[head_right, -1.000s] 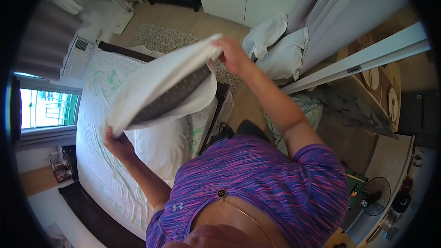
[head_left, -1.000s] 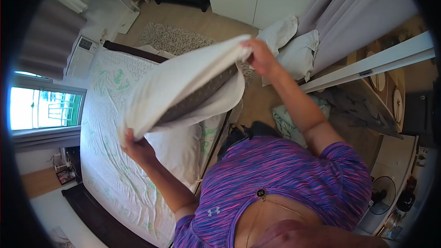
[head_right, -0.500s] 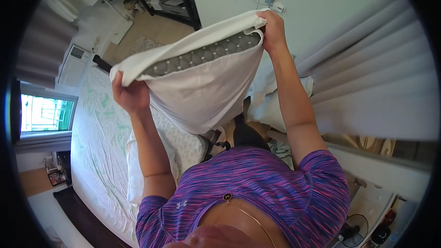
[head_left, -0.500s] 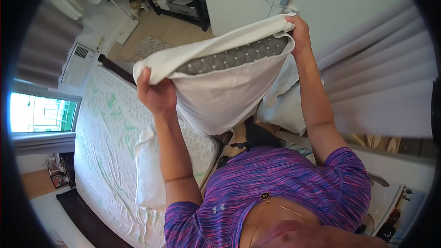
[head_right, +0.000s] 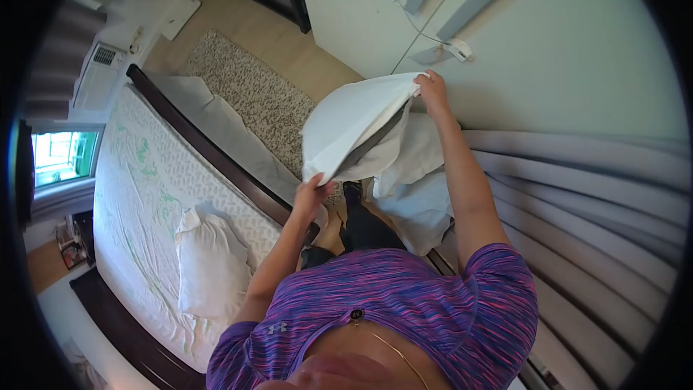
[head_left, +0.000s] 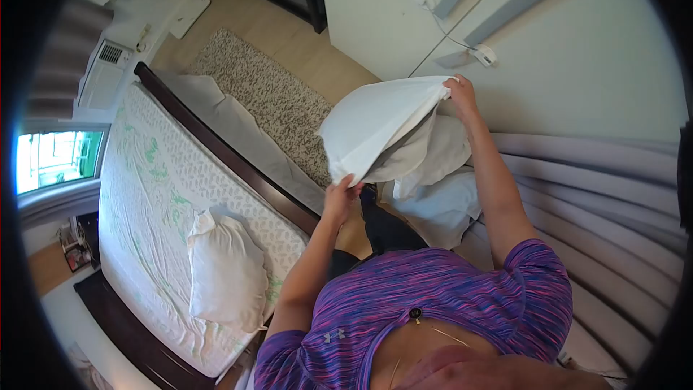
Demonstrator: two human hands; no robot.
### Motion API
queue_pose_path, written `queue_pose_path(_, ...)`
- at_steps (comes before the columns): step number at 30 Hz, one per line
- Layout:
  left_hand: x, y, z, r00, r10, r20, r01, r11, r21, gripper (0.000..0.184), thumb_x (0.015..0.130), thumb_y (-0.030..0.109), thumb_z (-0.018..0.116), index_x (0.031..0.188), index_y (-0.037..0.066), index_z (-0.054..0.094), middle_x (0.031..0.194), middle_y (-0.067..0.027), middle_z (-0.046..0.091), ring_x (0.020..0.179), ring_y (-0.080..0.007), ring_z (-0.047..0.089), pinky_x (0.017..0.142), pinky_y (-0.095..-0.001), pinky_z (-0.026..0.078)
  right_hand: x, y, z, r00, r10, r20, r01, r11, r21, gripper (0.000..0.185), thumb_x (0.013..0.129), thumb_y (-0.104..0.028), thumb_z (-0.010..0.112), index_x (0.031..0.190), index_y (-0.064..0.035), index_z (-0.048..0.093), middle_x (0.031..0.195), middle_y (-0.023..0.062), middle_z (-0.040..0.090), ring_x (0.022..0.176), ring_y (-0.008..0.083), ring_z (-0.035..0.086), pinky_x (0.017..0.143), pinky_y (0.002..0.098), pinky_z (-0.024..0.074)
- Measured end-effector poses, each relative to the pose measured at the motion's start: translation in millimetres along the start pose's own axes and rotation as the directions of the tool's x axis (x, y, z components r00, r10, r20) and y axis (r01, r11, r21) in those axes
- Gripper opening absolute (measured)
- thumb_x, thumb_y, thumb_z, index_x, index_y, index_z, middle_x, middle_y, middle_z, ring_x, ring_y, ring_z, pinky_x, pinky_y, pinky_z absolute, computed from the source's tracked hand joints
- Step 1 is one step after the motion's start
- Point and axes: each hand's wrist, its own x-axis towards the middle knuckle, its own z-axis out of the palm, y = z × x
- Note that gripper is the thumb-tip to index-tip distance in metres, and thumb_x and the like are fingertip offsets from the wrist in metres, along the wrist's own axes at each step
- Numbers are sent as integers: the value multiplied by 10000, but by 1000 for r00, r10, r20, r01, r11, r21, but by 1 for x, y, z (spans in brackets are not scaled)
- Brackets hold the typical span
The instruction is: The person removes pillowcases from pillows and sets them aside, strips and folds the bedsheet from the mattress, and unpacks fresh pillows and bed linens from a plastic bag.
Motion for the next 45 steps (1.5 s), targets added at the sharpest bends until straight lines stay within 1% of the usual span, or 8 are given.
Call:
queue_pose_path(6, 48, -82, 29, 878, -435, 200, 352, 870, 344, 293, 784, 239, 522, 957, 5, 557, 860, -95, 601, 740, -216, 588, 631, -326, 462, 66, 84, -34, 984, -176, 25, 108, 483, -869, 162, 694, -98, 501, 819, 6, 508, 800, 193, 577, 730, 306, 560, 638, 393, 421)
queue_pose_path(11, 25, -101, -14, 837, -102, 537, -467, 378, 799, 251, 776, 223, 505, 920, 34, 583, 853, -126, 599, 804, -243, 579, 696, -315, 443, 28, 144, -36, 1000, -4, 8, 8, 424, -906, 295, 697, -115, 497, 976, -21, 481, 938, 210, 534, 880, 365, 516, 776, 411, 422)
queue_pose_path(19, -64, -107, -273, 898, 267, -348, -13, 809, 588, 197, 791, 120, 477, 908, -2, 579, 789, -135, 602, 722, -230, 578, 640, -312, 443, -150, 186, 51, 805, 237, 544, 357, 540, -763, 288, 722, -145, 551, 971, -4, 516, 951, 172, 533, 894, 302, 521, 805, 350, 409)
queue_pose_path(28, -259, -150, -486, -348, 324, -880, 255, 936, 243, 528, 716, 377, 602, 1076, 11, 480, 1097, -180, 482, 1024, -292, 436, 852, -366, 344, -421, -1, 166, -149, 20, 989, 387, 921, 40, 243, 804, -119, 505, 1024, -26, 550, 985, 80, 523, 895, 175, 507, 785, 269, 391)
queue_pose_path(30, -275, -165, -528, -350, 68, -934, 112, 993, 30, 613, 697, 420, 614, 1131, 20, 447, 1154, -186, 448, 1088, -293, 394, 894, -362, 313, -489, -81, 164, -493, -195, 848, 132, 946, 295, 369, 828, -302, 480, 1082, -38, 530, 1025, 111, 508, 949, 226, 490, 830, 312, 373)
queue_pose_path(34, -262, -194, -573, 634, -215, -743, -329, 794, -511, 913, 655, 669, 469, 1331, 129, 175, 1384, -118, 141, 1249, -328, 144, 953, -554, 126, -595, -176, 154, -748, -478, 460, -276, 854, 440, 781, 820, -585, 167, 1129, 76, 445, 1224, 267, 325, 1119, 351, 360, 913, 424, 303)
queue_pose_path(43, -190, -134, -557, 602, -89, -793, -708, 398, -583, 491, 733, 324, 579, 1100, 19, 463, 1083, -124, 509, 977, -261, 488, 821, -398, 399, -606, -172, 128, -753, -537, 381, -183, 727, 661, 736, 871, -459, -3, 1038, 1, 546, 1117, 170, 499, 1018, 290, 480, 910, 400, 331)
queue_pose_path(45, -230, -81, -533, 554, 33, -832, -783, 361, -507, 437, 732, 252, 588, 1068, -6, 478, 1031, -119, 537, 914, -246, 528, 772, -350, 440, -599, -149, 127, -216, -477, 852, 231, 823, 519, 658, 876, -470, 146, 945, 18, 582, 1049, 187, 537, 1019, 298, 486, 887, 401, 339)
